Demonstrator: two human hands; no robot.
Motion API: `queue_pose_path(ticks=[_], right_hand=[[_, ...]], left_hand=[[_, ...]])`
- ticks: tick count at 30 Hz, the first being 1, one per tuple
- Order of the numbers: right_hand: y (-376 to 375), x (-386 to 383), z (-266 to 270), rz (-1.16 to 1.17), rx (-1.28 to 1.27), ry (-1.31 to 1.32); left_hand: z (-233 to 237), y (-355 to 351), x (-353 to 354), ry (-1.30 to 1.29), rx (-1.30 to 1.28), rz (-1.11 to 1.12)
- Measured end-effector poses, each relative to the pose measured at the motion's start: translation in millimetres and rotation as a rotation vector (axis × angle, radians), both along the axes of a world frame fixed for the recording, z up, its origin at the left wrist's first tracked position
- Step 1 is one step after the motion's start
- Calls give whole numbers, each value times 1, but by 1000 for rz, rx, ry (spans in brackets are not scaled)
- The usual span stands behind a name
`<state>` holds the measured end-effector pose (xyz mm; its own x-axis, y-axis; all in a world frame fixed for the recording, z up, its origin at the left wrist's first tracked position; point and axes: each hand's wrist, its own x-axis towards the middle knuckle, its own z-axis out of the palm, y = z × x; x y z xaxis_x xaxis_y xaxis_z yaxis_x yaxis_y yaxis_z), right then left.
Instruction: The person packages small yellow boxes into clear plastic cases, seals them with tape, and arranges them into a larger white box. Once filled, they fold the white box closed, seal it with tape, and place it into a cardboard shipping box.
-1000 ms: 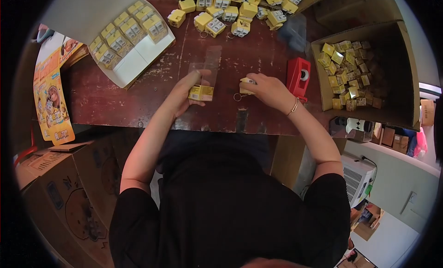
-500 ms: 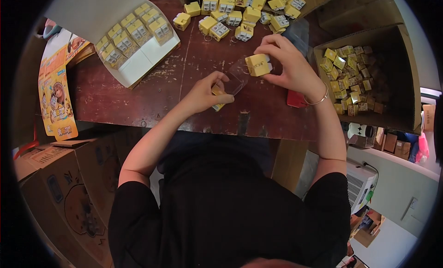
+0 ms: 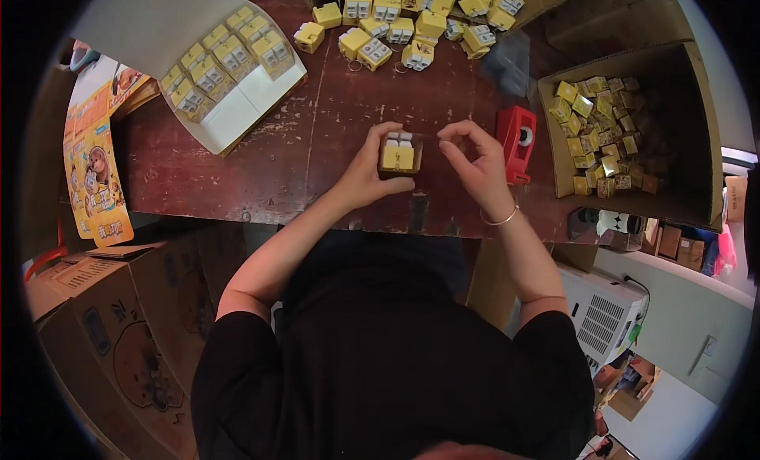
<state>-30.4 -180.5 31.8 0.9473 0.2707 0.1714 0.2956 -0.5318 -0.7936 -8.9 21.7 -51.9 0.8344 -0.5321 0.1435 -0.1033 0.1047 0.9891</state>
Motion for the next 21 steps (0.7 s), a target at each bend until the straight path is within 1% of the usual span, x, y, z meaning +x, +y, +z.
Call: queue_pose_path(ticks=[1,2,3,5,7,9,10,12,13,15,16,17,18,19,21], right_hand=[[-1,-6,-17,-97,244,326],[-1,-10,-32,-198,489,654],[2,-14,-45,-202,493,658],[11,-21,-64,-145,736,863],[13,-20,-66,-166,757,828],[16,-17,-62,-217,725,831],[14,-16,-62,-219,729,825],[7,-13,-62,-182,676,886],[7,-14,-61,-189,679,882],[15,-19,-59,-163,892,580],[24,-23,-55,-164,890,580],[37,-28,-51,-196,699,365],[47,-30,-50,-229,506,149],[52,-31,-51,-264,266,92],[52,-35,-48,-317,227,96]], left_hand=[[-3,-3,-2,0,-2,3],[-8,-7,-5,120,-178,15],[-11,-10,-8,244,-352,24],[-10,-12,-11,301,-295,-16],[-6,-13,-12,352,-238,-58],[0,-13,-10,215,-179,-3],[4,-11,-10,211,-177,-8],[15,-5,-7,-378,75,68],[15,-2,-4,-380,73,60],[14,2,1,-400,139,129],[13,-5,-1,-232,20,231],[15,-13,-4,-232,18,230],[21,-20,-7,-96,-56,268],[26,-23,-9,41,-129,301],[41,-24,-16,33,-99,271]])
